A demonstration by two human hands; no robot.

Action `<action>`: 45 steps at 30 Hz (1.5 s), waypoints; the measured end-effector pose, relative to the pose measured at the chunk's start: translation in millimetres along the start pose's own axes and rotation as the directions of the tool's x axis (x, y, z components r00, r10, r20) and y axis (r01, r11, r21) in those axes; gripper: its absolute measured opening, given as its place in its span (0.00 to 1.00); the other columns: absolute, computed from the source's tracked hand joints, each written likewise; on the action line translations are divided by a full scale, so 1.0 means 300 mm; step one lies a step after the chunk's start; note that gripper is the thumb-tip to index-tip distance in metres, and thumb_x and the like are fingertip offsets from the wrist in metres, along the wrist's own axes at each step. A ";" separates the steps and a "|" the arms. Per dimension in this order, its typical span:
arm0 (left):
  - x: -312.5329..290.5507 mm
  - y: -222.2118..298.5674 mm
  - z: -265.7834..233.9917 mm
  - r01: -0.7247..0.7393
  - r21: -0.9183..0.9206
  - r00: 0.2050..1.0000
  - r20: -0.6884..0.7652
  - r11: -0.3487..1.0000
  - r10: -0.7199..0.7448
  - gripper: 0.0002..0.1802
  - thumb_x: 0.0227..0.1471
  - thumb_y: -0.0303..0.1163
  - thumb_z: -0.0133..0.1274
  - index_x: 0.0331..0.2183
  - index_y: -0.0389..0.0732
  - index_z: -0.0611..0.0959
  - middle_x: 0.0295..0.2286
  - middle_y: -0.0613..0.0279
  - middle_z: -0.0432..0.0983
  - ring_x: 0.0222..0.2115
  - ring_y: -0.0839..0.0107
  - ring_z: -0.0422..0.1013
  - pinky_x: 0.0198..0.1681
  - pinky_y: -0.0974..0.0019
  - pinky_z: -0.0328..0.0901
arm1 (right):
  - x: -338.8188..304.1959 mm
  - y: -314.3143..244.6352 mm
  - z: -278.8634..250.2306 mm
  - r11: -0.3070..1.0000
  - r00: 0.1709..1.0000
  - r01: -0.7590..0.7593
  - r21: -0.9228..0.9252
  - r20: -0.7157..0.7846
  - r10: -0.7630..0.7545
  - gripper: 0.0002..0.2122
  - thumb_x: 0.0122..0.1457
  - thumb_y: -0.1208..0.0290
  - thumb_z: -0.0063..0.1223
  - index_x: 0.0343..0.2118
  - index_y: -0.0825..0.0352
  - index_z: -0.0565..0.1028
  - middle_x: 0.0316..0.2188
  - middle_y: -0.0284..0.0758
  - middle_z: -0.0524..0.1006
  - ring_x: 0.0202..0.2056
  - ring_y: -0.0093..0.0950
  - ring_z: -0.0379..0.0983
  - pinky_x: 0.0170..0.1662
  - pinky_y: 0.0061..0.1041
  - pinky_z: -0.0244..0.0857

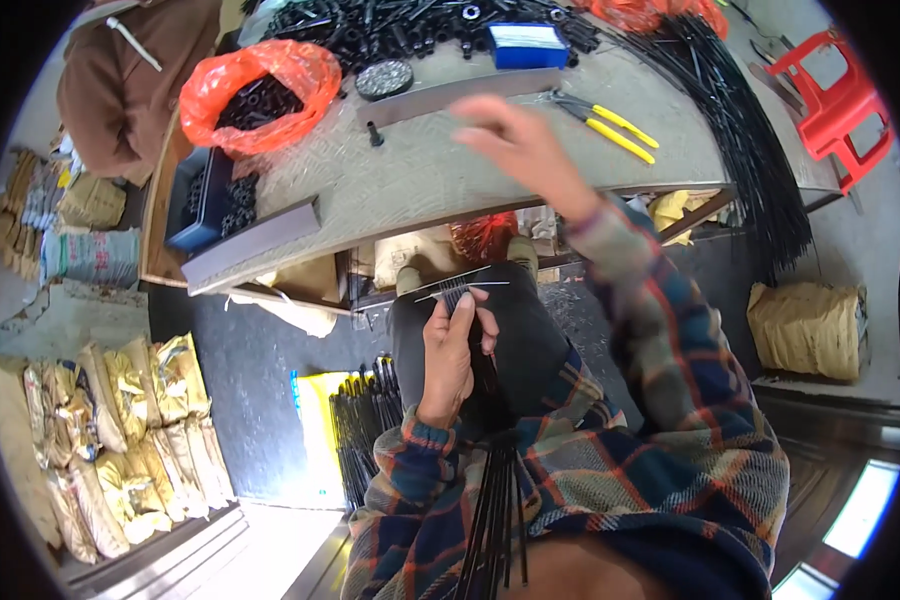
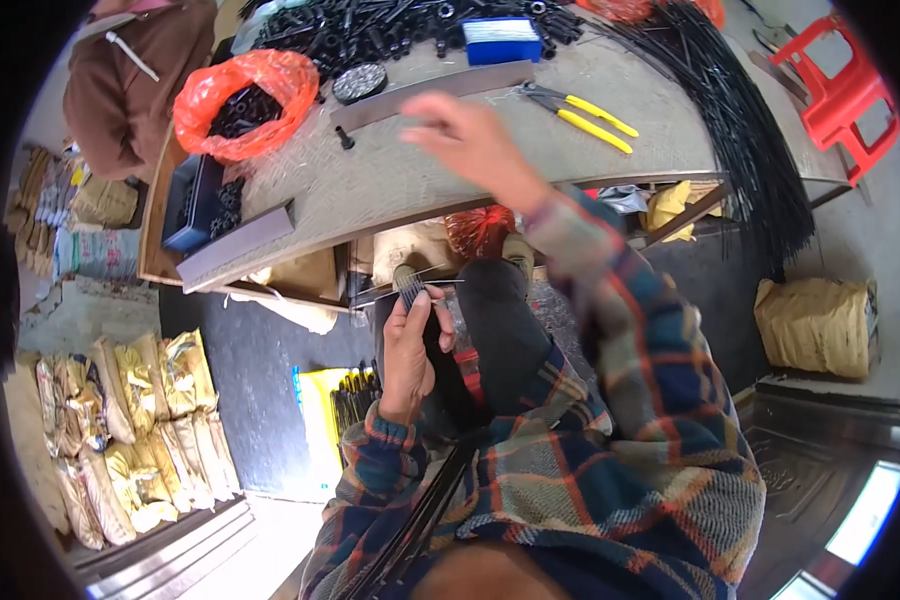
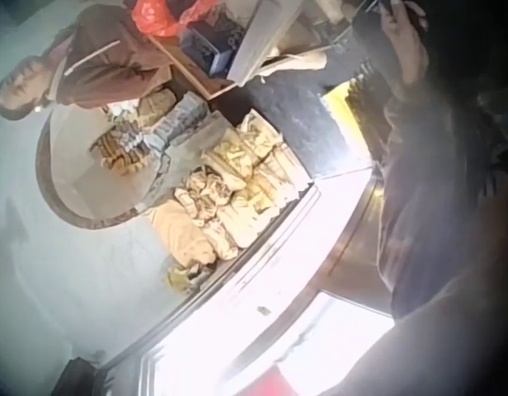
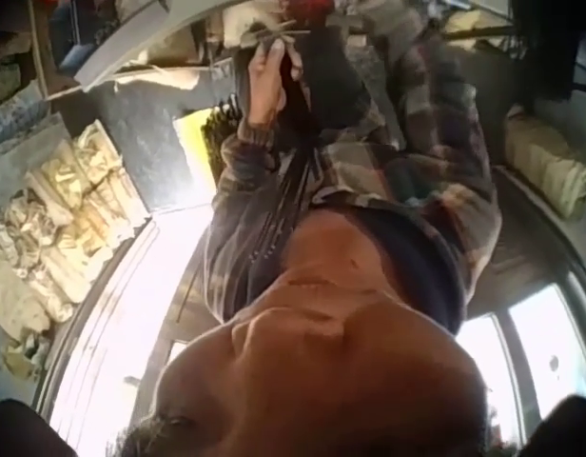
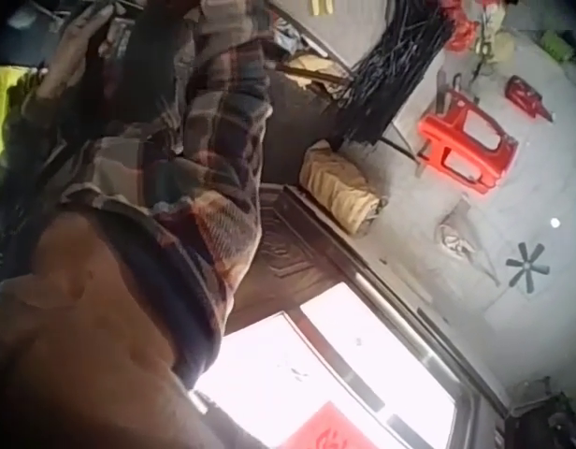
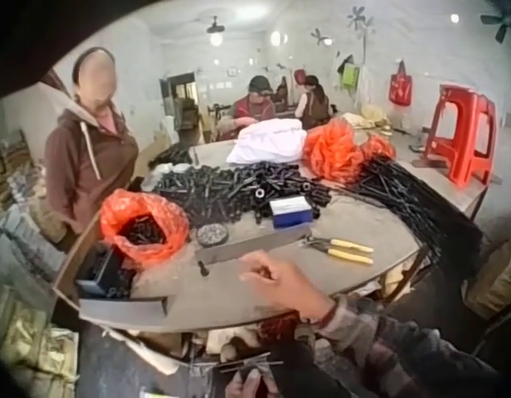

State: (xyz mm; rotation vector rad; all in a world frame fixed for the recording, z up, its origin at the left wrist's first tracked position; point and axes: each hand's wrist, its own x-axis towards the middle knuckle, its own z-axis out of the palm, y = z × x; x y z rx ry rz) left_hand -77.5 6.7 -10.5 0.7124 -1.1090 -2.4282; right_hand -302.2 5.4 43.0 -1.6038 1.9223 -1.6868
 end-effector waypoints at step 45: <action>-0.138 -0.026 0.108 -0.330 0.059 0.944 0.026 0.942 0.329 0.22 0.55 0.30 0.40 0.49 0.39 0.52 0.40 0.35 0.67 0.29 0.57 0.74 0.32 0.64 0.70 | -0.175 -0.150 0.068 0.736 0.776 -0.490 0.467 0.619 0.125 0.09 0.49 0.69 0.58 0.23 0.67 0.69 0.17 0.25 0.68 0.16 0.12 0.61 0.18 0.12 0.54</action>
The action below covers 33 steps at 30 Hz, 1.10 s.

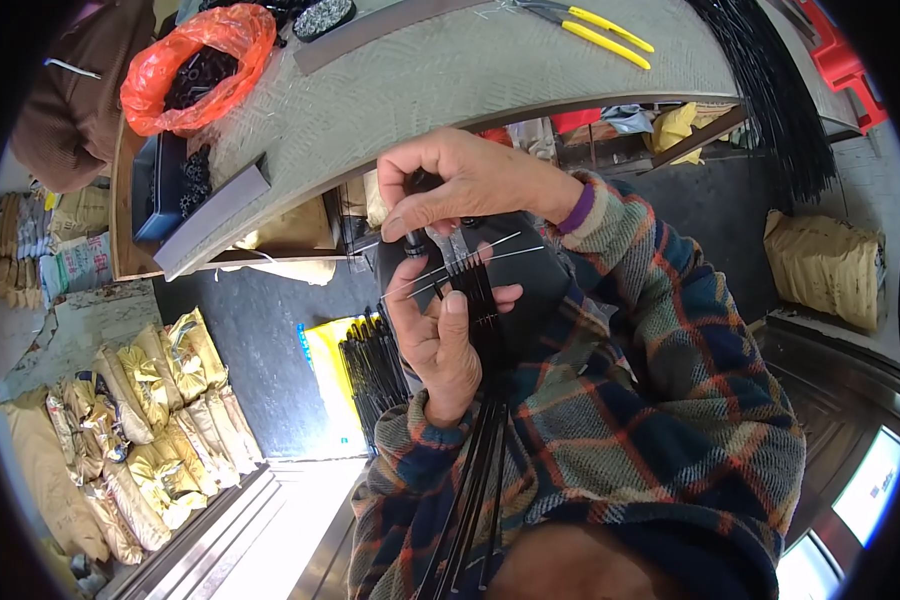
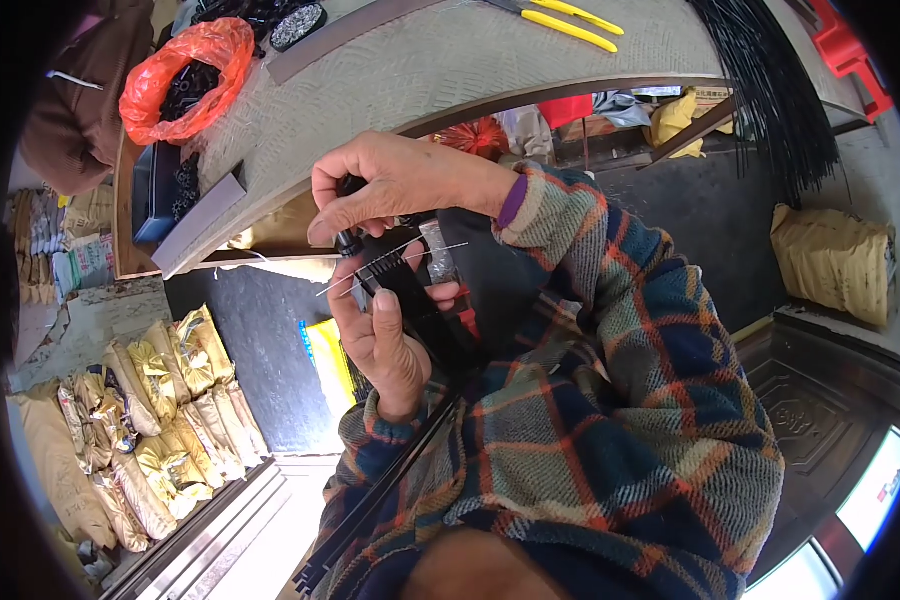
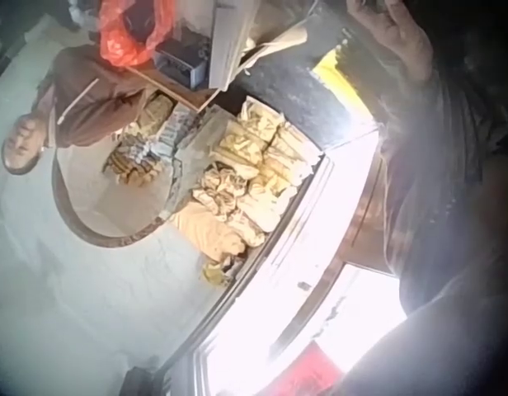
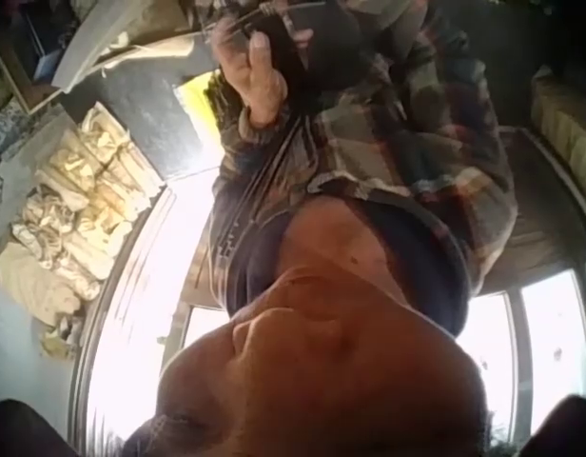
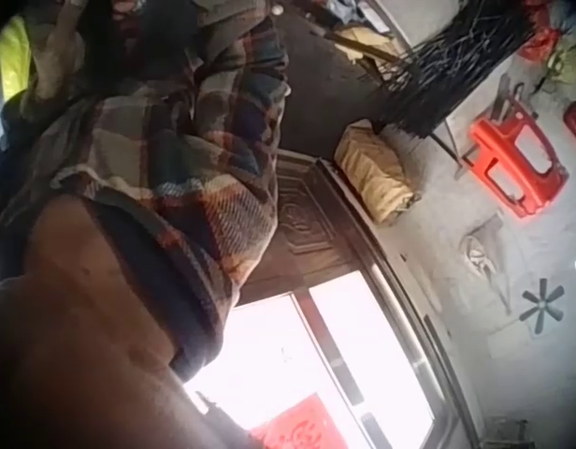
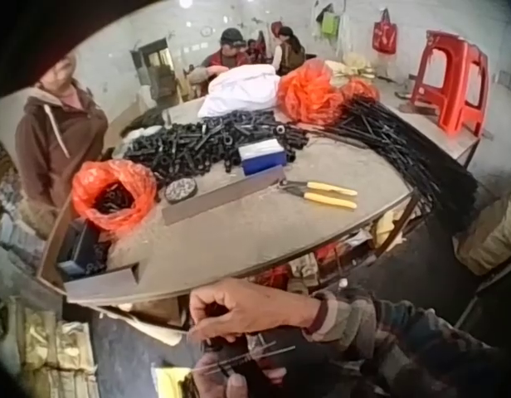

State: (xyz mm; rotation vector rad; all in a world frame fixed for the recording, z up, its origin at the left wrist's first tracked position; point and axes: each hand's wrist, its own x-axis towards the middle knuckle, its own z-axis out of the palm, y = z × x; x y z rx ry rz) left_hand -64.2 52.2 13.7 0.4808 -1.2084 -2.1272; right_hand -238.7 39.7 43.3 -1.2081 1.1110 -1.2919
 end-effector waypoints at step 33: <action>0.041 -0.006 -0.015 0.075 -0.031 0.995 -0.069 0.997 -0.077 0.19 0.55 0.31 0.42 0.44 0.37 0.55 0.38 0.36 0.69 0.27 0.59 0.74 0.31 0.65 0.70 | 0.055 0.059 0.055 0.996 0.987 0.077 -0.055 -0.137 -0.084 0.21 0.44 0.70 0.63 0.08 0.62 0.57 0.08 0.22 0.61 0.10 0.10 0.56 0.12 0.12 0.46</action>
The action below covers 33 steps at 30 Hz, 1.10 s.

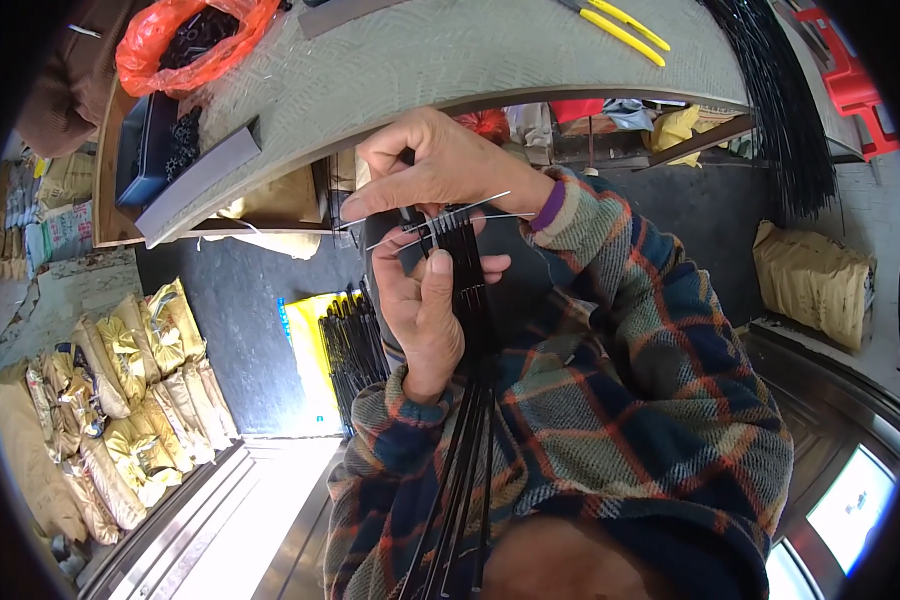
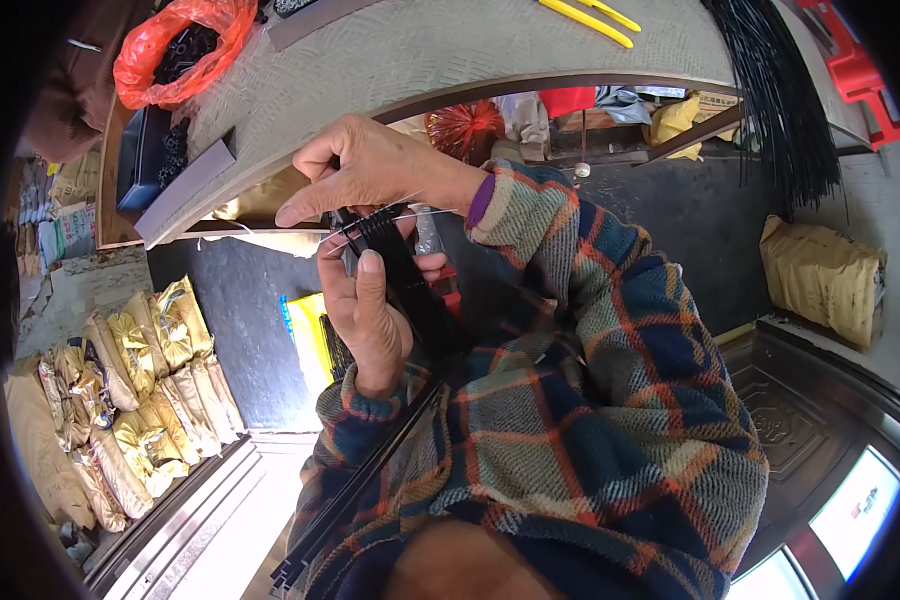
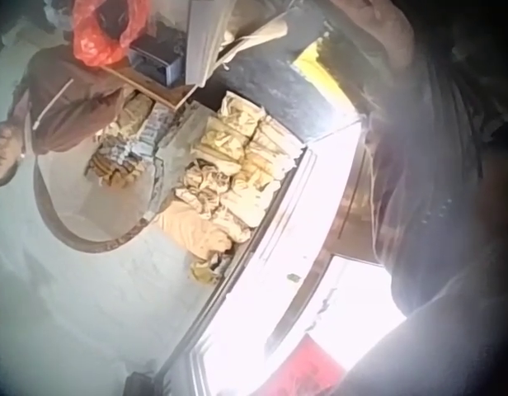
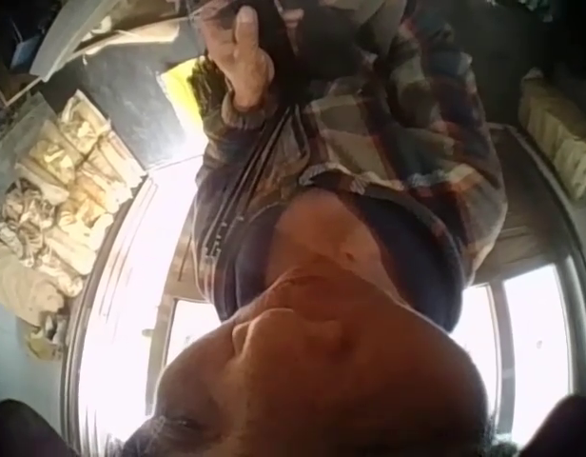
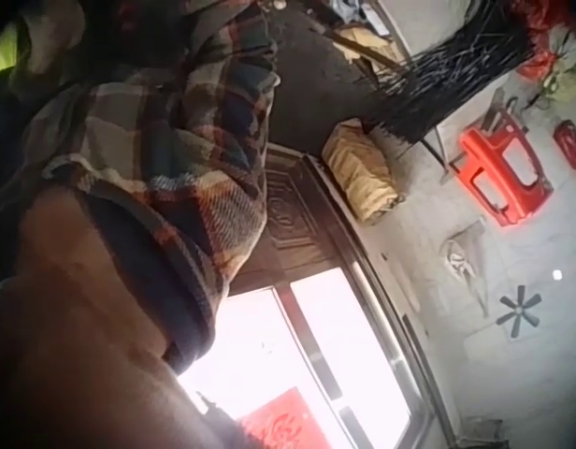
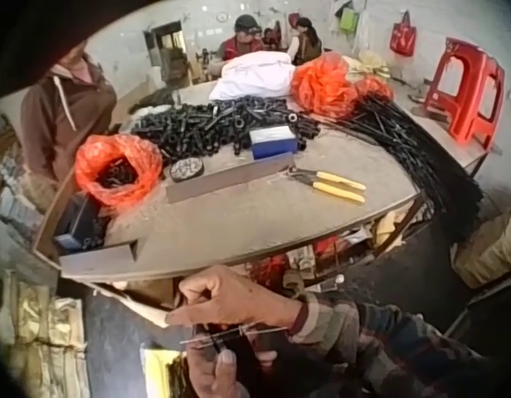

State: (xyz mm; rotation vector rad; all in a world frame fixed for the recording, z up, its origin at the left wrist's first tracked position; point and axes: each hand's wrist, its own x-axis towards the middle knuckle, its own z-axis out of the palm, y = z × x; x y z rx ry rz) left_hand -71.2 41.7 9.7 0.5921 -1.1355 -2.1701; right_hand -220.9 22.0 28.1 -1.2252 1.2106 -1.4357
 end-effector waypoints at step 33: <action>0.006 0.009 -0.027 -0.160 -0.046 0.979 -0.136 0.986 0.152 0.15 0.54 0.25 0.41 0.44 0.38 0.59 0.35 0.49 0.70 0.28 0.62 0.73 0.32 0.65 0.70 | -0.225 0.038 0.030 0.949 0.901 0.108 0.297 -0.432 0.033 0.21 0.50 0.57 0.55 0.39 0.72 0.71 0.24 0.27 0.66 0.25 0.14 0.59 0.28 0.14 0.55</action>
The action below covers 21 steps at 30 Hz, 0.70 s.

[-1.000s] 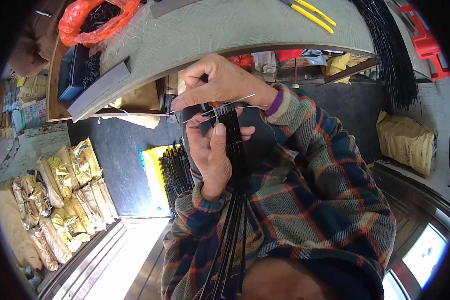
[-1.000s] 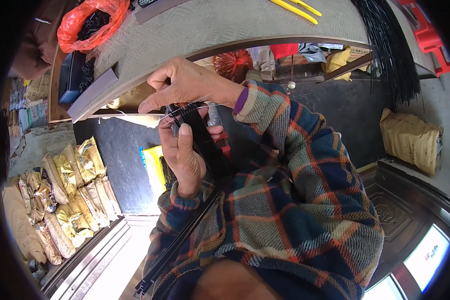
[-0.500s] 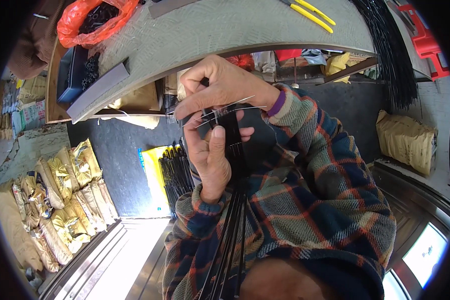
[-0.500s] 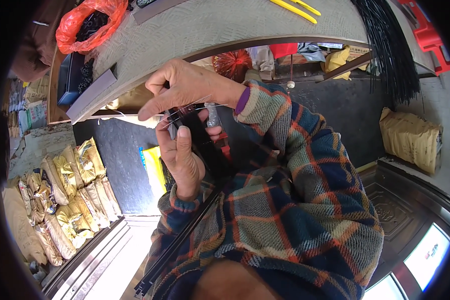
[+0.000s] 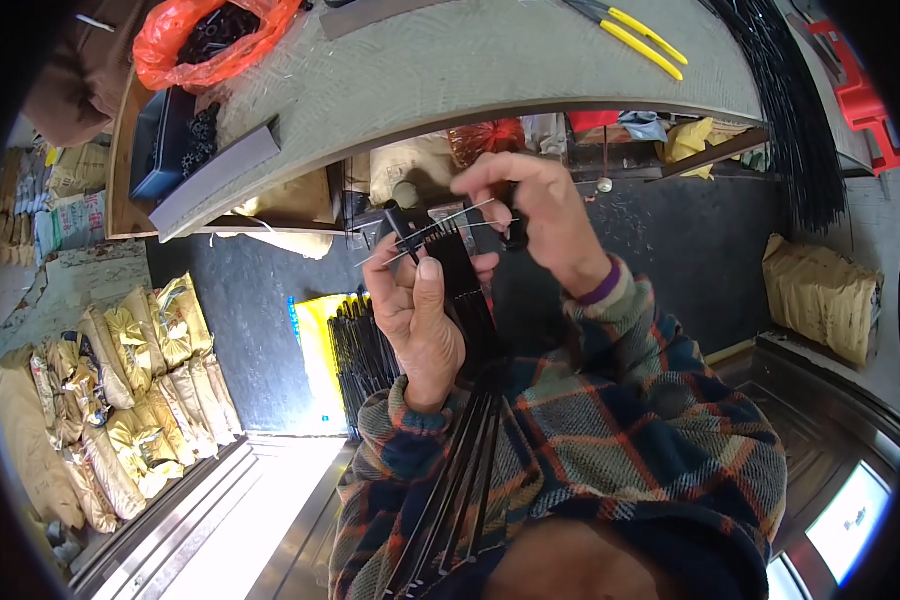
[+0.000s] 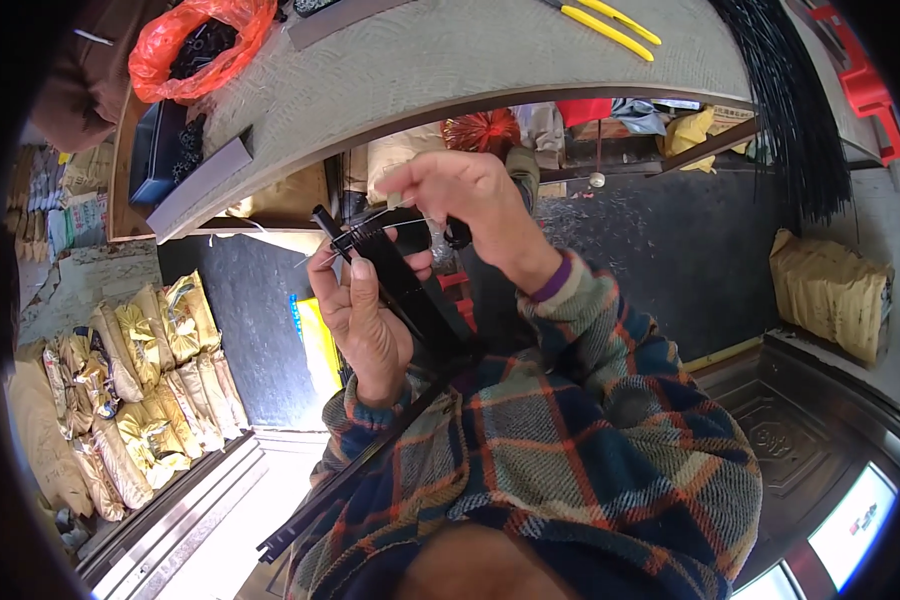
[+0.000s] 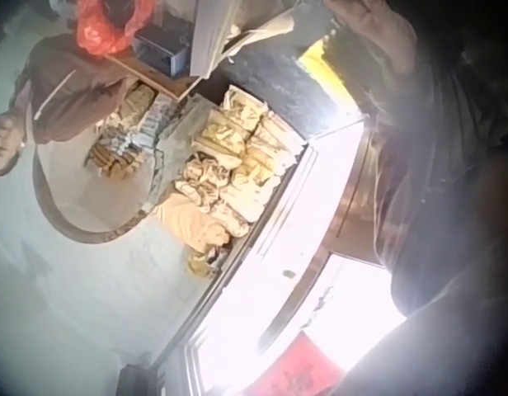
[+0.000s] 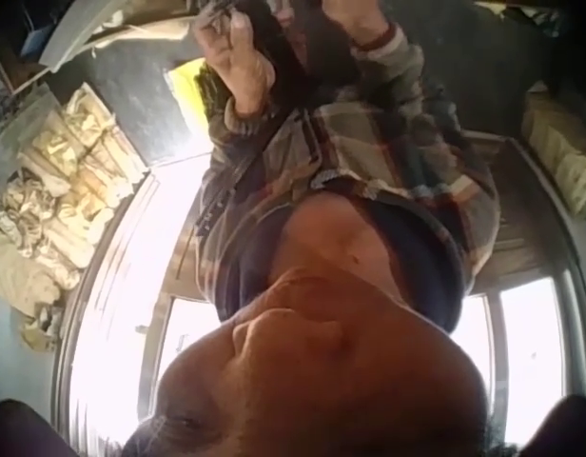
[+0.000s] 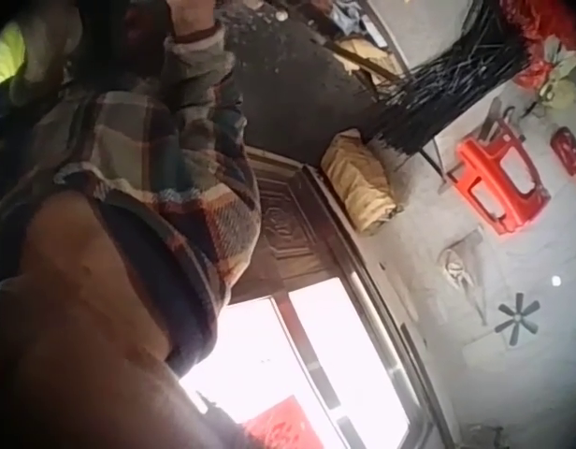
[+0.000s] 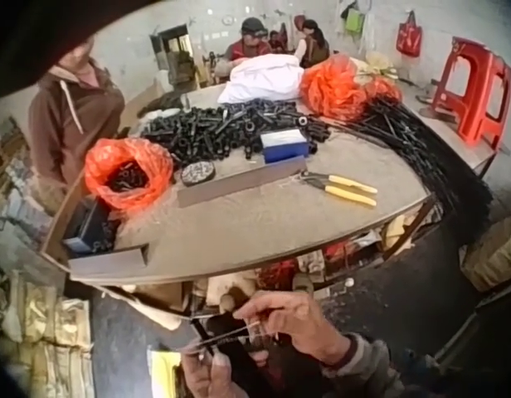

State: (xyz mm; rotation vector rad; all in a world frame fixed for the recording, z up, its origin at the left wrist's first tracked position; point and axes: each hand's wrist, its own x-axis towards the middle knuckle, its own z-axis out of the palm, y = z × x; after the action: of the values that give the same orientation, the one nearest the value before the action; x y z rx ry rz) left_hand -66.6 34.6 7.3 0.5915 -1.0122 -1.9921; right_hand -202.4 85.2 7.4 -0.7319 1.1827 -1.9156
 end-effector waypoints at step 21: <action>0.035 0.055 -0.084 0.035 -0.002 0.995 0.090 0.999 -0.034 0.15 0.46 0.20 0.51 0.38 0.39 0.69 0.36 0.62 0.68 0.38 0.77 0.63 0.44 0.72 0.58 | -0.057 0.090 0.088 0.997 0.989 0.005 -0.081 0.151 0.007 0.09 0.46 0.75 0.58 0.31 0.72 0.77 0.30 0.31 0.73 0.33 0.19 0.65 0.36 0.16 0.58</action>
State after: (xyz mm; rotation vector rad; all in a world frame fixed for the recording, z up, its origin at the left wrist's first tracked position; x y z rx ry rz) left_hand -47.8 9.0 6.1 0.5252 -1.0589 -2.0659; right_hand -164.3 79.1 -7.9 -0.9033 1.1706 -1.7862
